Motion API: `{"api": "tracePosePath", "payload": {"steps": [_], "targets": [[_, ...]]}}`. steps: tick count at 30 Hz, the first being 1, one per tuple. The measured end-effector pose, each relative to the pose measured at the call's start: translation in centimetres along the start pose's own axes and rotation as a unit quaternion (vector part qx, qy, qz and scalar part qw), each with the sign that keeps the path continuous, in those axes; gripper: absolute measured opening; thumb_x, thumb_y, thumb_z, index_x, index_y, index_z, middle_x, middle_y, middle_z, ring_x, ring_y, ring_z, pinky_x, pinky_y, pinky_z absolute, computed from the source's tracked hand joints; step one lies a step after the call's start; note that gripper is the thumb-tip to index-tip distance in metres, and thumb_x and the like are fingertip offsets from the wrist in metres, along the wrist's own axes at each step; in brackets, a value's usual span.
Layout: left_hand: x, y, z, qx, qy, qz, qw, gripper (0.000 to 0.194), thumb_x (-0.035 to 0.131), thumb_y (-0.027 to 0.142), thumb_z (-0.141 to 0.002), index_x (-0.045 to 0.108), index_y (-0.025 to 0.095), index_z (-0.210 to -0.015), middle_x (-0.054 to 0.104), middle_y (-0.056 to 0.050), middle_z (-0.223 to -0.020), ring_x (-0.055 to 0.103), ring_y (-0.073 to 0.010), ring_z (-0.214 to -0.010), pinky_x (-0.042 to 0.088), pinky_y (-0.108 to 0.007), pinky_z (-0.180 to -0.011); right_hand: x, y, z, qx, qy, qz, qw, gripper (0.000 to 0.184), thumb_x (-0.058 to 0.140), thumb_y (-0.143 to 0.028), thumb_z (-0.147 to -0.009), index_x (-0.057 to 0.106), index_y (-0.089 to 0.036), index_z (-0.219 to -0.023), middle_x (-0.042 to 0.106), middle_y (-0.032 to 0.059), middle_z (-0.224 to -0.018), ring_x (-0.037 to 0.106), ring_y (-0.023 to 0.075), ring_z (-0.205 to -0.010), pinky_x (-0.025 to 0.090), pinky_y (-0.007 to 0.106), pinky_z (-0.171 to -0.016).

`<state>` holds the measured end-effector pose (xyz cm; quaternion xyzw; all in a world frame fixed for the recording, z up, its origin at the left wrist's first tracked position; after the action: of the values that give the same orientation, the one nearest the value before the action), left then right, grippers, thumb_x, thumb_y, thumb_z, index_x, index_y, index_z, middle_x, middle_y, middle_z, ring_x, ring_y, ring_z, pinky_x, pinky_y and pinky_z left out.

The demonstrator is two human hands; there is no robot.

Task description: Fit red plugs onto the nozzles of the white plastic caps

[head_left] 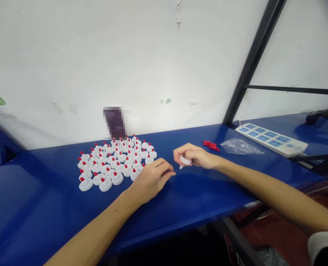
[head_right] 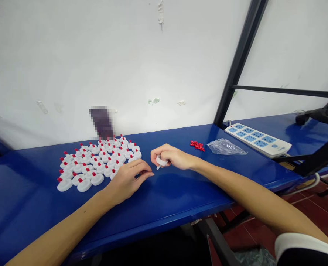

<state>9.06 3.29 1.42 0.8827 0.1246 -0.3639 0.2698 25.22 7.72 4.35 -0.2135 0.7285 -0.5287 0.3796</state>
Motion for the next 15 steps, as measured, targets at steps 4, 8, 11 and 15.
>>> {"api": "tracePosePath", "payload": {"steps": [4,8,11,15], "targets": [[-0.8,0.7,0.0,0.043,0.048,-0.018,0.998,0.004,0.061,0.017,-0.096,0.06,0.018,-0.1,0.064,-0.003,-0.089,0.06,-0.0141,-0.077,0.047,-0.023,-0.066,0.6,0.8,-0.3,-0.008,0.009,-0.107,0.994,0.014,0.045,-0.015,-0.065,0.058,-0.014,-0.072,0.048,-0.0023,-0.057,0.036,0.0106,-0.051,0.026,0.024,-0.05],[-1.0,1.1,0.1,0.067,0.042,-0.048,0.996,0.009,0.06,0.018,-0.096,0.056,0.018,-0.089,0.061,-0.001,-0.084,0.058,-0.0127,-0.07,0.045,-0.022,-0.062,1.3,1.4,-0.7,-0.007,-0.01,-0.163,0.987,0.012,0.047,-0.016,-0.067,0.055,-0.015,-0.076,0.052,-0.0004,-0.064,0.046,0.0136,-0.06,0.035,0.027,-0.059],[-1.0,1.0,0.2,0.067,0.044,-0.07,0.994,0.013,0.061,0.022,-0.096,0.055,0.017,-0.086,0.059,0.0,-0.079,0.056,-0.0119,-0.063,0.044,-0.023,-0.058,1.8,1.6,-0.8,0.003,-0.036,-0.172,0.984,0.011,0.049,-0.014,-0.065,0.055,-0.014,-0.074,0.052,0.0012,-0.072,0.047,0.014,-0.067,0.036,0.027,-0.063],[-1.3,0.7,0.4,0.067,0.054,-0.094,0.992,0.015,0.058,0.025,-0.098,0.056,0.017,-0.085,0.058,0.0,-0.076,0.055,-0.0117,-0.061,0.042,-0.022,-0.056,2.4,1.7,-0.7,0.025,-0.056,-0.206,0.977,0.012,0.051,-0.011,-0.068,0.057,-0.014,-0.078,0.053,0.0009,-0.077,0.051,0.0134,-0.072,0.04,0.027,-0.068]]}}
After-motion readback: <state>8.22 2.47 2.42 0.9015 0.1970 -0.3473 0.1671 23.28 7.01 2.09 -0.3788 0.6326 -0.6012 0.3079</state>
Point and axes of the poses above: each hand's wrist, its own z-axis away from the middle knuckle, its own x-axis out of the palm, y = z × x, the point moved 4 cm from there along -z, towards the middle knuckle
